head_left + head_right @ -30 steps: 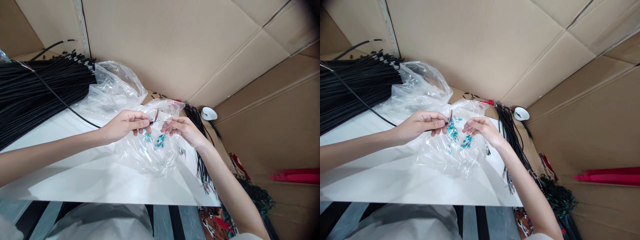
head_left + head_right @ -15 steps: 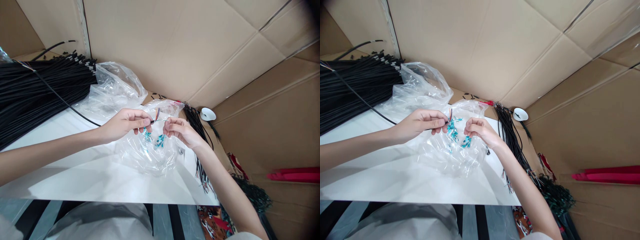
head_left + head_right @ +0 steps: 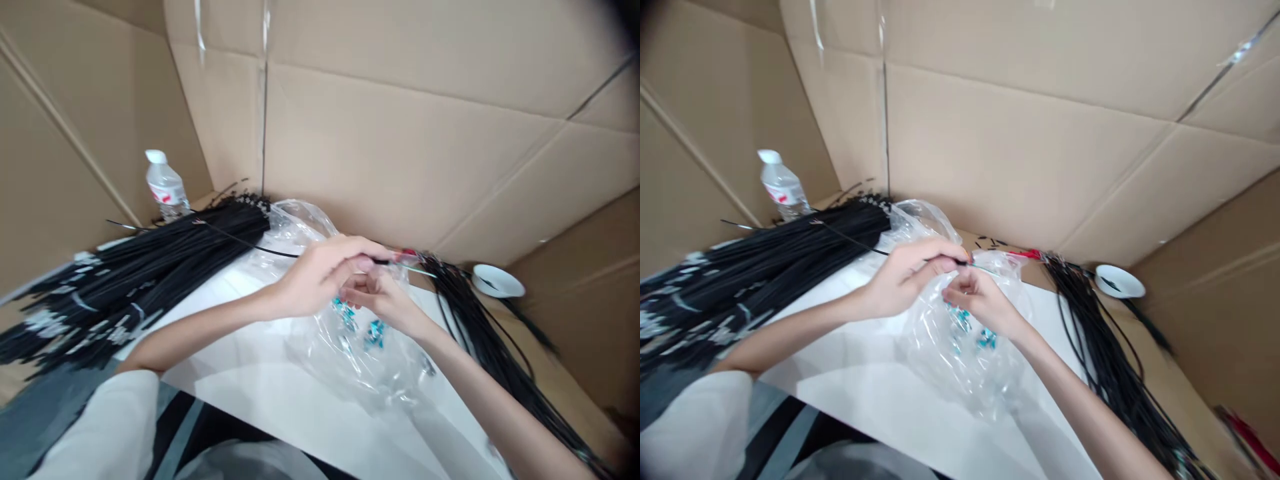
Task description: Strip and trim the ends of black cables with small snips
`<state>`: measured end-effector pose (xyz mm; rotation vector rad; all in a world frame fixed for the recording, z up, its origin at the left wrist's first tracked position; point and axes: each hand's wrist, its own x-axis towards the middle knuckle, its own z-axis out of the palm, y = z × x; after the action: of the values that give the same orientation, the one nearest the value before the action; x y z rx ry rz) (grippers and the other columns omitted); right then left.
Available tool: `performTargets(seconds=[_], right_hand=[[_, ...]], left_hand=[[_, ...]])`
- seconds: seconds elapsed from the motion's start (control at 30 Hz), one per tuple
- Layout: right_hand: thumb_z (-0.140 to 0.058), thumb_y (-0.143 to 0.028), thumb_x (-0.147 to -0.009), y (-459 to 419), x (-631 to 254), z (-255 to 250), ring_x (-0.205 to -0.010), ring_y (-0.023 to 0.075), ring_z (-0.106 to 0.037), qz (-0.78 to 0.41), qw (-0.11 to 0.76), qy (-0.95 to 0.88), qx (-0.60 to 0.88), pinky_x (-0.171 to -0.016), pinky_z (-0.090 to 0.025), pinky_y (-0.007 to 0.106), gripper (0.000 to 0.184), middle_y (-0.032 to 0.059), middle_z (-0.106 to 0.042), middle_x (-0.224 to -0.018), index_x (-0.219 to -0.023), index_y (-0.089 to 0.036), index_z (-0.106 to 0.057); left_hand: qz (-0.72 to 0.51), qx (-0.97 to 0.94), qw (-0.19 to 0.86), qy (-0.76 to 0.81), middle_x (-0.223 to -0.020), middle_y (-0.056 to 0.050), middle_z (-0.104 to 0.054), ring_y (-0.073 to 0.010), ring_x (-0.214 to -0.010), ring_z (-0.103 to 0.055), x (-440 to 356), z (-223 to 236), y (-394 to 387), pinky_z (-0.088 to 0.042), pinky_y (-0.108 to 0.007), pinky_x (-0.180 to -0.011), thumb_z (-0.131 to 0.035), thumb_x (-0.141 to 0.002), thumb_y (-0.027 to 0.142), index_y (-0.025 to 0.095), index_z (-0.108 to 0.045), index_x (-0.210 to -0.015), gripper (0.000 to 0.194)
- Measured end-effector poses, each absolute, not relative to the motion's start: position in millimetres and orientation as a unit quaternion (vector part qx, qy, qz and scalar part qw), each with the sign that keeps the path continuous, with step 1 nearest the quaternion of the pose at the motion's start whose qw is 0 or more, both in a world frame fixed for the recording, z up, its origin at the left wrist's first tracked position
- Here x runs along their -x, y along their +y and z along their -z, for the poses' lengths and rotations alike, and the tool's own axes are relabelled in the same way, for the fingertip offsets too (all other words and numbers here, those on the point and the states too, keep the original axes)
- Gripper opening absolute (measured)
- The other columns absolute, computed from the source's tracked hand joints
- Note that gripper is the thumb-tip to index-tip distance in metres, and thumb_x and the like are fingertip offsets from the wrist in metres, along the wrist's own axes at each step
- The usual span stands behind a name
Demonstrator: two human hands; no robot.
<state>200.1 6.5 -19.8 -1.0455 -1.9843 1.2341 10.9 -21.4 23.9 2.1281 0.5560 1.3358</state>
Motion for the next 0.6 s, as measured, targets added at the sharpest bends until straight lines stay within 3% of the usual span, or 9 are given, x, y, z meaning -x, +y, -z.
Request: performTargets(seconds=[0.1, 0.2, 0.27, 0.37, 0.47, 0.53, 0.6], right_hand=[[-0.070, -0.035, -0.083, 9.2, -174.9, 16.8, -0.068, 0.0267, -0.065, -0.384, 0.328, -0.784, 0.362, -0.056, -0.051, 0.044, 0.016, 0.0064, -0.063, -0.068, -0.076, -0.024, -0.062], [-0.074, -0.040, -0.083, 6.2, -162.3, 14.6, -0.084, 0.0363, -0.068, -0.260, 0.399, -0.792, 0.384, -0.064, -0.055, 0.054, 0.016, 0.0098, -0.064, -0.071, -0.087, -0.027, -0.066], [-0.076, -0.043, -0.083, 1.8, -161.5, 11.0, -0.091, 0.0386, -0.068, -0.190, 0.429, -0.779, 0.416, -0.068, -0.056, 0.057, 0.021, 0.0111, -0.065, -0.073, -0.091, -0.027, -0.065], [-0.074, -0.044, -0.084, -3.3, -163.2, -4.9, -0.101, 0.0371, -0.067, -0.147, 0.463, -0.764, 0.425, -0.075, -0.058, 0.054, 0.020, 0.0118, -0.067, -0.080, -0.091, -0.027, -0.066], [-0.059, -0.046, -0.094, 1.0, -169.4, -32.5, -0.107, 0.0309, -0.067, -0.173, 0.503, -0.760, 0.375, -0.083, -0.059, 0.046, 0.023, 0.0097, -0.069, -0.089, -0.090, -0.026, -0.070], [-0.045, -0.046, -0.100, 7.8, -187.4, -50.4, -0.099, 0.0250, -0.070, -0.218, 0.531, -0.746, 0.339, -0.086, -0.058, 0.042, 0.034, 0.0078, -0.072, -0.096, -0.094, -0.023, -0.070], [-0.041, -0.051, -0.101, 11.0, -222.5, -61.2, -0.087, 0.0223, -0.071, -0.196, 0.565, -0.723, 0.346, -0.083, -0.059, 0.040, 0.041, 0.0078, -0.074, -0.094, -0.094, -0.022, -0.069]], left_hand=[[-0.465, -0.833, 0.236, 0.186, -0.110, -0.007, -0.073, -0.0191, -0.105, -0.065, -19.9, -33.0, -30.6, -0.049, -0.032, -0.098, -0.036, -0.103, 0.021, 0.019, -0.067, -0.113, 0.033], [-0.449, -0.854, 0.208, 0.160, -0.112, -0.012, -0.072, -0.0231, -0.106, -0.064, -30.9, -30.6, -29.2, -0.051, -0.038, -0.095, -0.032, -0.103, 0.023, 0.018, -0.064, -0.122, 0.038], [-0.449, -0.863, 0.194, 0.130, -0.116, -0.008, -0.072, -0.0222, -0.106, -0.064, -37.5, -28.5, -25.9, -0.052, -0.039, -0.095, -0.033, -0.104, 0.023, 0.024, -0.063, -0.127, 0.037], [-0.477, -0.855, 0.171, 0.109, -0.128, -0.005, -0.068, -0.0215, -0.120, -0.058, -44.8, -34.1, -29.3, -0.046, -0.040, -0.106, -0.039, -0.106, 0.024, 0.030, -0.060, -0.132, 0.035], [-0.536, -0.820, 0.162, 0.122, -0.143, -0.007, -0.057, -0.0243, -0.134, -0.049, -40.3, -48.6, -49.4, -0.036, -0.045, -0.118, -0.056, -0.101, 0.031, 0.028, -0.057, -0.135, 0.033], [-0.565, -0.784, 0.212, 0.148, -0.136, -0.005, -0.061, -0.0242, -0.132, -0.051, -25.2, -58.3, -68.4, -0.036, -0.045, -0.119, -0.065, -0.097, 0.032, 0.029, -0.059, -0.129, 0.032], [-0.564, -0.748, 0.304, 0.172, -0.124, -0.005, -0.065, -0.0247, -0.124, -0.057, -2.0, -65.6, -86.7, -0.045, -0.044, -0.112, -0.063, -0.098, 0.036, 0.030, -0.060, -0.124, 0.027]])
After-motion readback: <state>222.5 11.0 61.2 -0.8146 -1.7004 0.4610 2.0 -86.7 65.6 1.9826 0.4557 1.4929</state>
